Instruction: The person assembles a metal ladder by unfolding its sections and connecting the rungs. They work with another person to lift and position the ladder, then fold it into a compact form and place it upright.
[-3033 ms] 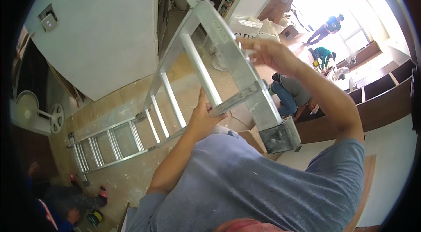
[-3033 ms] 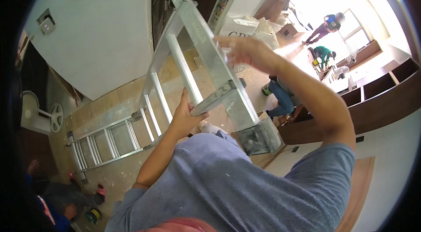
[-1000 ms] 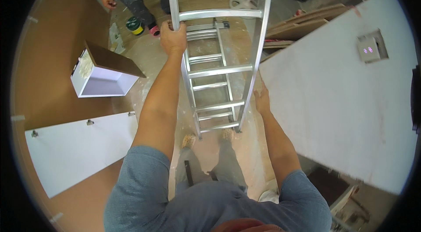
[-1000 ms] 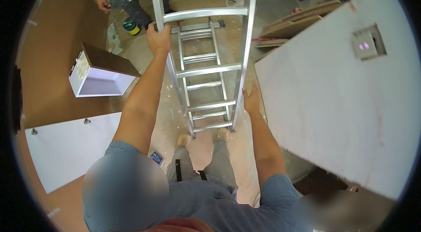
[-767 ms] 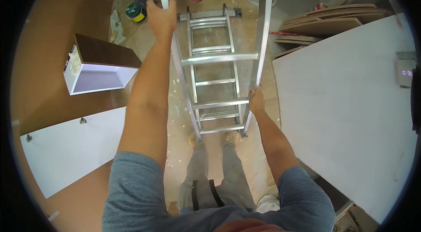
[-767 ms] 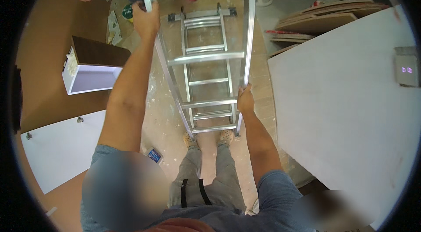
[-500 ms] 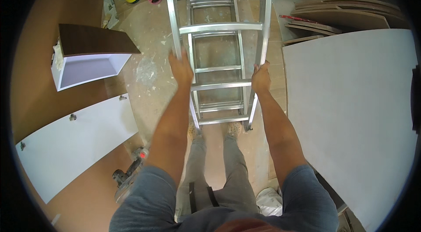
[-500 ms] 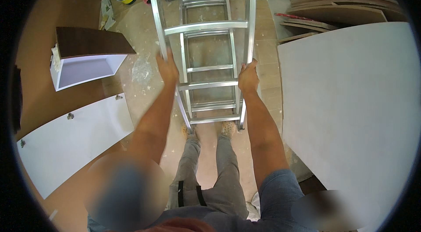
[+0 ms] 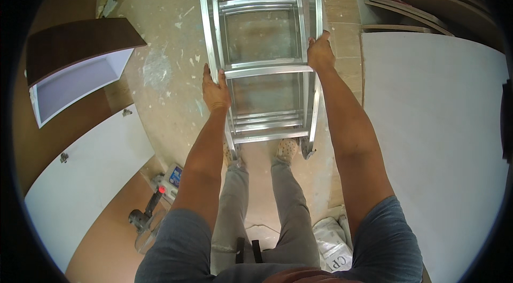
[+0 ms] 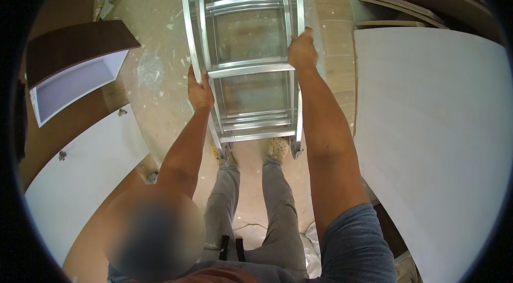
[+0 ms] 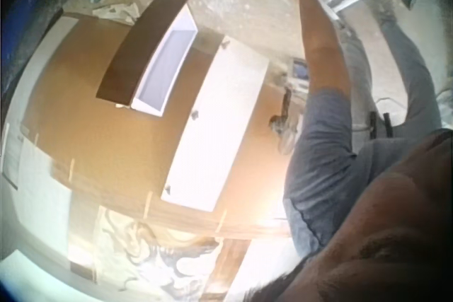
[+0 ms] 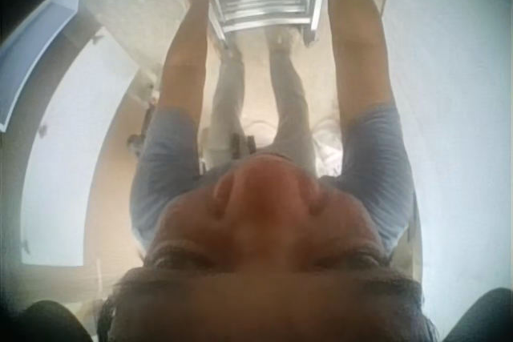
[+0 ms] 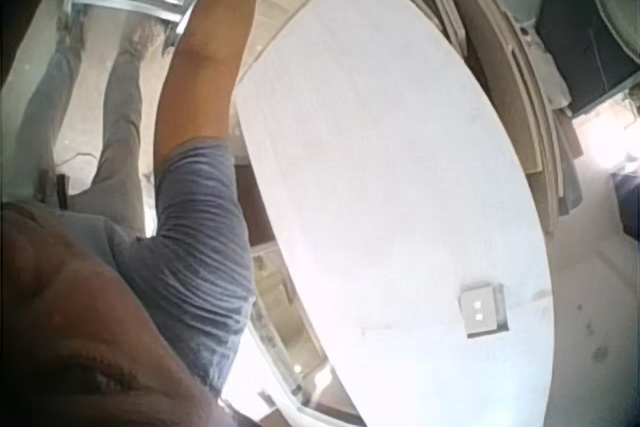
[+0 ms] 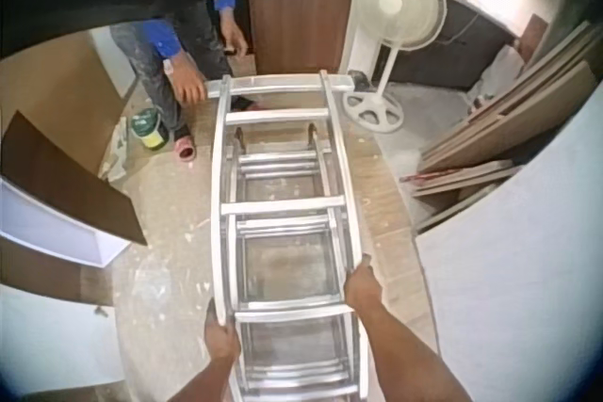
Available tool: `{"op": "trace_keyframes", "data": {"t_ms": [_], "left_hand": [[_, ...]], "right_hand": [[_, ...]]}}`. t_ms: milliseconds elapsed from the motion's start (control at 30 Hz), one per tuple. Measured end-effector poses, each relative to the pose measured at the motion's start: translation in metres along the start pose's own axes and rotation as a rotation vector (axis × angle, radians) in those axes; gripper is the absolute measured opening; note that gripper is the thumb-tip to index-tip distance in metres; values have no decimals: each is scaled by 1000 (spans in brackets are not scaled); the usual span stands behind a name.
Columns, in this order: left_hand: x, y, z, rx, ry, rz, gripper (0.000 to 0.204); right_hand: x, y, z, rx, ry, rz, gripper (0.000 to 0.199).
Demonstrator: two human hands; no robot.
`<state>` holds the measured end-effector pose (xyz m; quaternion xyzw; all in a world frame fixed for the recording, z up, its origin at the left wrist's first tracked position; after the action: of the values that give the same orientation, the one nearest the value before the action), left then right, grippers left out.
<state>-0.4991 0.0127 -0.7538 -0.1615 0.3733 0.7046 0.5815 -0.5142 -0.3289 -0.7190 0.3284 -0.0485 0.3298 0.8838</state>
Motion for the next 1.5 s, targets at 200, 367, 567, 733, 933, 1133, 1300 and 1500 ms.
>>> {"op": "trace_keyframes", "data": {"t_ms": [200, 367, 567, 733, 933, 1133, 1300, 1500], "left_hand": [[17, -25, -24, 107, -115, 150, 63], [25, -36, -38, 161, -121, 186, 62], [62, -46, -49, 31, -74, 0, 63], [29, -66, -62, 106, -113, 16, 59], [69, -70, -28, 74, -106, 44, 65], [129, 55, -13, 163, 719, 154, 62], [206, 212, -28, 24, 581, 470, 62], [168, 182, -63, -141, 253, 699, 63]], "right_hand": [[-9, -47, -32, 94, 76, -68, 57], [-20, -70, -53, 123, 116, -70, 65], [-18, -87, -74, 134, 99, -49, 73], [-64, -172, -69, -12, 266, 216, 40], [-132, 7, -95, -59, -352, 651, 51], [-253, 194, -135, -94, -789, -61, 56], [-205, 172, -167, -363, -288, -284, 51], [-217, 163, -184, -251, -310, -242, 51]]}}
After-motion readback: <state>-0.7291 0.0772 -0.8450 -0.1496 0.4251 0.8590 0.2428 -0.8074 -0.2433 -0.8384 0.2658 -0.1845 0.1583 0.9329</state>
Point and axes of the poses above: each hand's wrist, its own y-axis away from the middle knuckle, its own z-axis out of the back of the hand, x = y × z, the point moved 4 cm from there along -y, towards the middle knuckle, and after that the axes turned 7 degrees about x, right-handed, at the moved point
